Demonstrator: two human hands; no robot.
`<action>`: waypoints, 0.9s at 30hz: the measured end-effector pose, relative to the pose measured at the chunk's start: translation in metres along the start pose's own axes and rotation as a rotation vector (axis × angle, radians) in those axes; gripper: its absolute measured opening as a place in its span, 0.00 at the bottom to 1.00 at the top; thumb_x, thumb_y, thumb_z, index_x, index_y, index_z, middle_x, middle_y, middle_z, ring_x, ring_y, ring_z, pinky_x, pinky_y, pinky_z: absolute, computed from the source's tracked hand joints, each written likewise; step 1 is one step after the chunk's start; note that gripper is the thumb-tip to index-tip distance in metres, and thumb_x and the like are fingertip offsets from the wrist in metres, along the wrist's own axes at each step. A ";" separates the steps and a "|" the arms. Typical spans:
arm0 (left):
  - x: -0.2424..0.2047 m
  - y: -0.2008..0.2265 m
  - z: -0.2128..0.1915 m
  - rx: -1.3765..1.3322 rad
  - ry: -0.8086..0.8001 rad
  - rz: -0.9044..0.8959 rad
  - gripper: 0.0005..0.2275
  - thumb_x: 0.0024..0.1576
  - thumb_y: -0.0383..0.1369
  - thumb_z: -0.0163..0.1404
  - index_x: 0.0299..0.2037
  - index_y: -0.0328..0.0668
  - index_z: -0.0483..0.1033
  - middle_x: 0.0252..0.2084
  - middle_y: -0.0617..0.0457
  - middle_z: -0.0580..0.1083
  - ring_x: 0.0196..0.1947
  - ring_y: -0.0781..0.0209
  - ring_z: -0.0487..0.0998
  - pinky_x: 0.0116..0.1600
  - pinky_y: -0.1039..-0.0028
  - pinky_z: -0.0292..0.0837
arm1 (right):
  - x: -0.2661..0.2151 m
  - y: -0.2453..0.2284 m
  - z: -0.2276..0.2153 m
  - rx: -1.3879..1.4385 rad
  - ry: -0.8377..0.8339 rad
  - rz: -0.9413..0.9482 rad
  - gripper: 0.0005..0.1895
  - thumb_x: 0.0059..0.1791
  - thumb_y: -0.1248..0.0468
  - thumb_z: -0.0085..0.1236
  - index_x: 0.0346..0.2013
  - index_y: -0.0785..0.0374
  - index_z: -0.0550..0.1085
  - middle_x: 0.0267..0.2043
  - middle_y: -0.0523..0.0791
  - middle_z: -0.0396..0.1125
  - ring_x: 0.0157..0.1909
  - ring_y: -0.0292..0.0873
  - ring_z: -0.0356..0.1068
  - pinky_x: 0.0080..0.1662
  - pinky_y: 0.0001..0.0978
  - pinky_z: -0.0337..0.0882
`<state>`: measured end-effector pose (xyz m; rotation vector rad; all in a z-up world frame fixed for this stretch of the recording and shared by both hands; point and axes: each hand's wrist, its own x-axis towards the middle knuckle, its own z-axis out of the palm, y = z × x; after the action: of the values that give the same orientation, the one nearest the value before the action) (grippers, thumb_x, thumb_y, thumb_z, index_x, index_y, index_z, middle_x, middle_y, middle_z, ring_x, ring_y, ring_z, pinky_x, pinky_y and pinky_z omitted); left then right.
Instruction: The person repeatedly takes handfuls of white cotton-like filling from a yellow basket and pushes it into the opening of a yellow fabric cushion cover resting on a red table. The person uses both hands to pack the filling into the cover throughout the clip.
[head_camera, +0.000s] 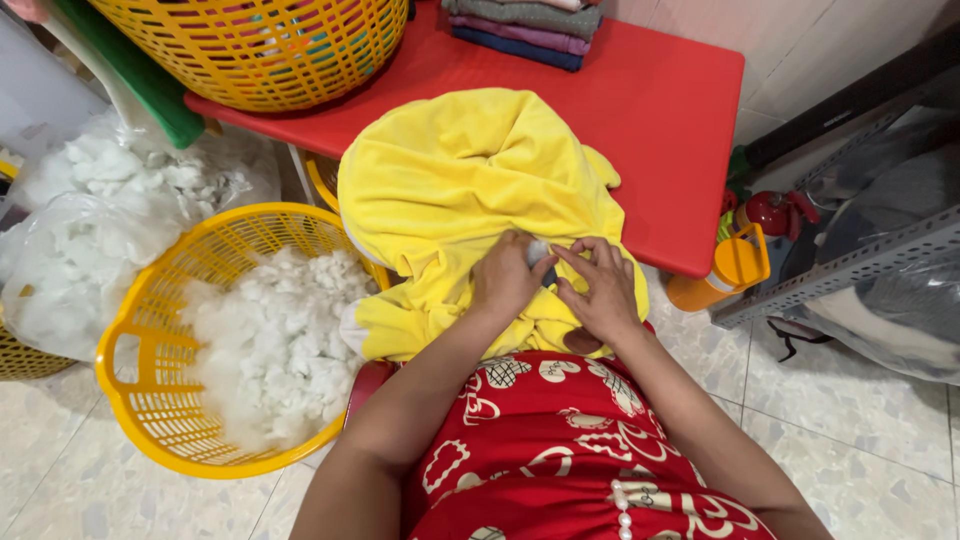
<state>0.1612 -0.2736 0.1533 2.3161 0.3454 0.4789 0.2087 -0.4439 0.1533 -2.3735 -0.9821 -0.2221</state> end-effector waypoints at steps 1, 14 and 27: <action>0.004 -0.003 0.003 0.031 -0.045 -0.026 0.13 0.52 0.41 0.61 0.40 0.41 0.82 0.41 0.45 0.78 0.40 0.43 0.80 0.44 0.54 0.73 | 0.001 -0.001 0.000 -0.009 -0.002 0.000 0.27 0.44 0.58 0.62 0.60 0.48 0.76 0.53 0.41 0.62 0.58 0.44 0.61 0.55 0.41 0.56; -0.022 -0.077 0.020 -0.882 -0.150 -0.347 0.08 0.59 0.33 0.56 0.44 0.38 0.80 0.26 0.60 0.75 0.23 0.74 0.69 0.30 0.81 0.65 | -0.004 -0.002 -0.002 0.011 0.016 -0.042 0.26 0.45 0.57 0.62 0.60 0.48 0.76 0.54 0.41 0.63 0.59 0.45 0.61 0.58 0.40 0.56; -0.039 -0.087 -0.004 -1.385 -0.146 -0.319 0.05 0.63 0.31 0.51 0.44 0.39 0.75 0.30 0.59 0.73 0.27 0.72 0.70 0.34 0.81 0.63 | 0.028 -0.031 -0.005 -0.164 -0.054 -0.109 0.20 0.44 0.54 0.64 0.50 0.52 0.80 0.46 0.43 0.67 0.51 0.43 0.67 0.52 0.41 0.58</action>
<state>0.1159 -0.2252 0.0845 0.9167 0.1878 0.2335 0.2080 -0.4116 0.1802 -2.4872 -1.1601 -0.2905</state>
